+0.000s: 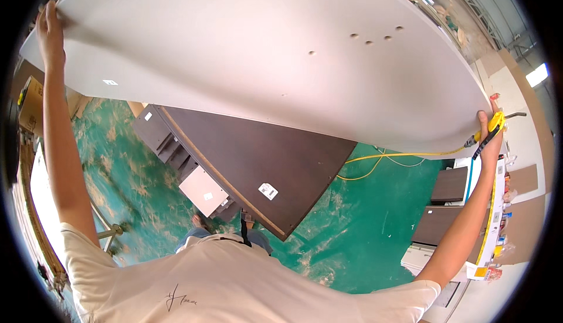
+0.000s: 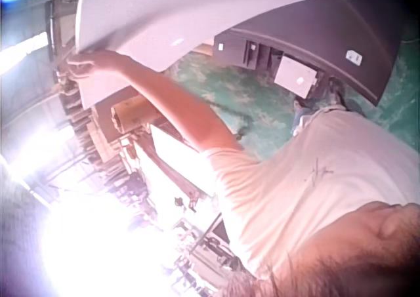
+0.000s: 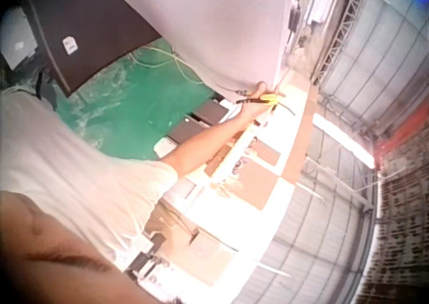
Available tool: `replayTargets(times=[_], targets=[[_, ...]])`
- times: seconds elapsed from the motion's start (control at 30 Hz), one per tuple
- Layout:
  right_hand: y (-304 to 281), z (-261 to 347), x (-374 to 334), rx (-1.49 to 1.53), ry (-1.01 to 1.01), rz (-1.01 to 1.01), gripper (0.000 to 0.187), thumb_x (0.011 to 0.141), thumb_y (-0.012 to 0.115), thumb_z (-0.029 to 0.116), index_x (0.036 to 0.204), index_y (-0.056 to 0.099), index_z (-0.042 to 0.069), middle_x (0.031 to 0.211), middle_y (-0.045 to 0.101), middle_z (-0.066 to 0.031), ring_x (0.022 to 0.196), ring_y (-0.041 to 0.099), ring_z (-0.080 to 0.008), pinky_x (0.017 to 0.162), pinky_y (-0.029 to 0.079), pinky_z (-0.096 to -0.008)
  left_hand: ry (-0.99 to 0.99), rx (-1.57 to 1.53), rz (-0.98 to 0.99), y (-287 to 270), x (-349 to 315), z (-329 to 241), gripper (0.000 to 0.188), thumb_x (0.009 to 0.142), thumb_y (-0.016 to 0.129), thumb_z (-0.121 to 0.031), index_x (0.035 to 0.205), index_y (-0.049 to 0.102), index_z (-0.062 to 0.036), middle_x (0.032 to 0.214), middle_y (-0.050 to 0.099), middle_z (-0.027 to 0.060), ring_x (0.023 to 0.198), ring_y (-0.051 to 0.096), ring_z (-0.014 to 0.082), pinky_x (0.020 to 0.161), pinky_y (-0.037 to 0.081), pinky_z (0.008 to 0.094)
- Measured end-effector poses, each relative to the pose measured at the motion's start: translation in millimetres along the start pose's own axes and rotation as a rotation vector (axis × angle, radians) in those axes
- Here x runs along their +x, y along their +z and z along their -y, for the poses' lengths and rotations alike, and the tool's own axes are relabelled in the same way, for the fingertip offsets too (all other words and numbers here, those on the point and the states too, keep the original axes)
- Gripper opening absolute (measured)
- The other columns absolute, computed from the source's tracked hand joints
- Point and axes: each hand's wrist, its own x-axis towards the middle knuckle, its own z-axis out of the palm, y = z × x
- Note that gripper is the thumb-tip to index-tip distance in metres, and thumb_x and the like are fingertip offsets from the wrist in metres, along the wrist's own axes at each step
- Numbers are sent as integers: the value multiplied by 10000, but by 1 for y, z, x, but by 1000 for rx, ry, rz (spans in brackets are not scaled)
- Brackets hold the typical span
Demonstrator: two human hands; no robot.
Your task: The person repeatedly picks up large white panels from a stack, places them on a workbench, and wipes the surface with a yellow handheld tool. The person flips the panels to clean both sides and stacks the cleaned panels on the floor.
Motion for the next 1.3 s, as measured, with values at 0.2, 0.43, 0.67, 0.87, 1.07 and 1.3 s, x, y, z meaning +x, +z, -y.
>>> replayTargets(times=[0.2, 0.43, 0.67, 0.87, 1.07, 1.3], targets=[[-56, -33, -86, 154, 32, 33, 399, 971, 710, 166, 1311, 597, -11, 1250, 613, -99, 1168, 564, -216, 1078, 392, -327, -630, -246, 25, -12, -134, -210, 844, 994, 608, -523, 1593, 251, -48, 1370, 525, 202, 1237, 561, 271, 1041, 456, 378], [-96, -19, -290, 290, 12, -102, 410, 815, 676, 0, 1221, 627, 30, 1257, 586, -85, 1239, 540, -231, 1117, 376, -400, -1174, -946, -351, -120, -215, -362, 621, 1002, 536, -474, 1445, 433, -50, 1300, 544, 123, 1246, 559, 293, 1029, 456, 443], [-89, 58, -501, -12, 108, -14, 421, 833, 612, -39, 1245, 648, 42, 1337, 584, -148, 1266, 555, -314, 1097, 425, -405, -1759, -1105, -366, -251, -321, -338, 524, 940, 538, -347, 1343, 538, -12, 1317, 619, 130, 1223, 589, 306, 1031, 474, 450], [-14, 97, -657, -93, 202, 54, 447, 971, 634, 75, 1402, 527, 22, 1341, 559, -138, 1245, 550, -260, 971, 535, -369, -2074, -936, -371, -276, -435, -251, 475, 991, 535, -380, 1316, 583, -36, 1329, 620, 120, 1205, 589, 312, 1048, 473, 475], [66, 168, -710, 708, 1090, -181, 357, 951, 674, 98, 1299, 621, 42, 1405, 478, -135, 1276, 490, -324, 1029, 465, -442, -2061, -1145, -361, -252, -558, -143, 570, 1056, 476, -495, 1365, 561, -23, 1389, 598, 146, 1255, 554, 355, 1095, 439, 510], [25, 105, -724, 134, 618, 181, 504, 840, 600, -47, 1330, 583, 68, 1410, 490, -139, 1338, 462, -364, 1075, 428, -417, -2142, -889, -78, -218, -601, -13, 622, 988, 564, -572, 1386, 577, -95, 1443, 576, 162, 1308, 531, 409, 1110, 416, 620]])
